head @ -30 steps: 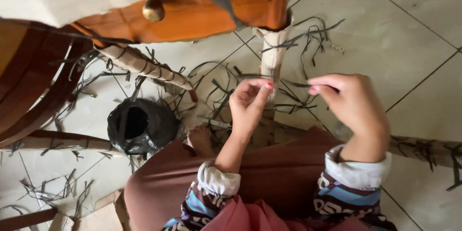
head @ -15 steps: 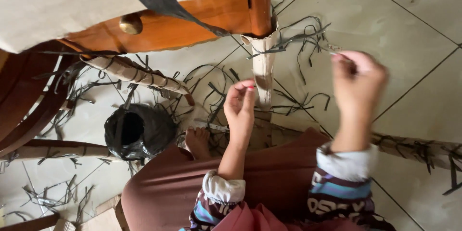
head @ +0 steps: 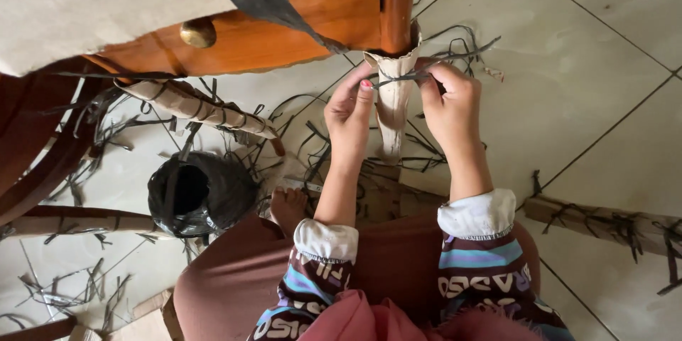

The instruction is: Wrapping the legs of a wooden chair with protective strips and tying them securely.

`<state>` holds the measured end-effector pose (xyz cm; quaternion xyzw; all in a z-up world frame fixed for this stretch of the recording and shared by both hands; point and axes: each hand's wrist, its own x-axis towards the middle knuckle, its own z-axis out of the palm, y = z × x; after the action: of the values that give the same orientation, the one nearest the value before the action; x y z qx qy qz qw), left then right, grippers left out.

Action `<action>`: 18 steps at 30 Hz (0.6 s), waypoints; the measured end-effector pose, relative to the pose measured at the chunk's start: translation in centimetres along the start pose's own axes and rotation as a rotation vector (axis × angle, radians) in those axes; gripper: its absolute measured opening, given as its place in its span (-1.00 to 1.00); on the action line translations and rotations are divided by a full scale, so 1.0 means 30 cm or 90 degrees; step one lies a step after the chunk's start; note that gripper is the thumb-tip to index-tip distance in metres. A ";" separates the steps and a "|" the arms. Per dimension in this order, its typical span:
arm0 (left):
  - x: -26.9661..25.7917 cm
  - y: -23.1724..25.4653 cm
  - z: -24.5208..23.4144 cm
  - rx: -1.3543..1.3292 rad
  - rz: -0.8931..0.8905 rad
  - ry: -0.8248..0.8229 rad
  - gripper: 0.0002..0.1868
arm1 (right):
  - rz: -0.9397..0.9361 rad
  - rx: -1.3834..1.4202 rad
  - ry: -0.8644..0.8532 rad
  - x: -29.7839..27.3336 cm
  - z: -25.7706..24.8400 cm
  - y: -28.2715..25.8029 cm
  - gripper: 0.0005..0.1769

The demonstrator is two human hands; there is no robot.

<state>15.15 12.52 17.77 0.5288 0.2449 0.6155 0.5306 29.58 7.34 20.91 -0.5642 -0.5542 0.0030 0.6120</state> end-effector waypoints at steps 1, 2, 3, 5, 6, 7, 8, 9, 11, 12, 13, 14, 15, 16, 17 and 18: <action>0.000 0.037 0.015 0.014 0.002 0.017 -0.85 | -0.012 -0.018 0.000 -0.007 0.003 0.011 -0.85; -0.001 0.074 0.030 0.028 0.003 0.035 -0.85 | -0.025 -0.035 0.000 -0.013 0.006 0.021 -0.87; -0.005 0.065 0.018 0.028 0.003 0.036 -0.85 | -0.025 -0.035 -0.002 -0.016 0.004 0.015 -0.87; -0.014 0.047 -0.002 -0.004 0.013 0.056 -0.83 | -0.009 -0.056 -0.046 -0.021 -0.002 0.003 -0.88; -0.022 0.041 -0.015 -0.005 0.013 0.056 -0.83 | -0.009 -0.056 -0.046 -0.015 -0.012 -0.012 -0.88; -0.031 0.033 -0.028 0.001 0.027 0.056 -0.85 | -0.003 -0.058 -0.068 -0.011 -0.024 -0.027 -0.88; -0.039 0.026 -0.041 0.007 0.041 0.057 -0.87 | 0.003 -0.061 -0.089 -0.007 -0.035 -0.041 -0.87; -0.047 0.031 -0.043 0.007 0.040 0.057 -0.87 | 0.004 -0.061 -0.090 -0.006 -0.047 -0.056 -0.87; -0.064 0.041 -0.050 0.031 0.053 -0.019 -0.91 | 0.006 -0.095 -0.124 -0.006 -0.070 -0.085 -0.94; -0.063 0.069 -0.034 0.032 0.052 -0.018 -0.91 | 0.007 -0.094 -0.126 -0.002 -0.088 -0.122 -0.94; -0.061 0.098 -0.016 0.058 0.036 -0.023 -0.85 | 0.037 -0.110 -0.175 0.003 -0.107 -0.160 -0.94; -0.060 0.126 0.002 0.085 0.020 -0.029 -0.77 | 0.066 -0.126 -0.224 0.009 -0.126 -0.198 -0.92; -0.057 0.139 0.011 0.084 0.019 -0.029 -0.77 | 0.066 -0.126 -0.224 0.013 -0.139 -0.219 -0.92; -0.053 0.152 0.021 0.120 0.006 -0.031 -0.79 | 0.086 -0.132 -0.270 0.018 -0.153 -0.241 -0.89; -0.048 0.164 0.031 0.156 -0.007 -0.033 -0.80 | 0.105 -0.137 -0.316 0.025 -0.167 -0.262 -0.86; -0.043 0.176 0.038 0.155 -0.008 -0.034 -0.80 | 0.106 -0.138 -0.316 0.024 -0.173 -0.273 -0.86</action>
<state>13.96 9.37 22.20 0.6040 0.3070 0.5638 0.4724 28.31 1.26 28.39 -0.6518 -0.6361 0.1317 0.3915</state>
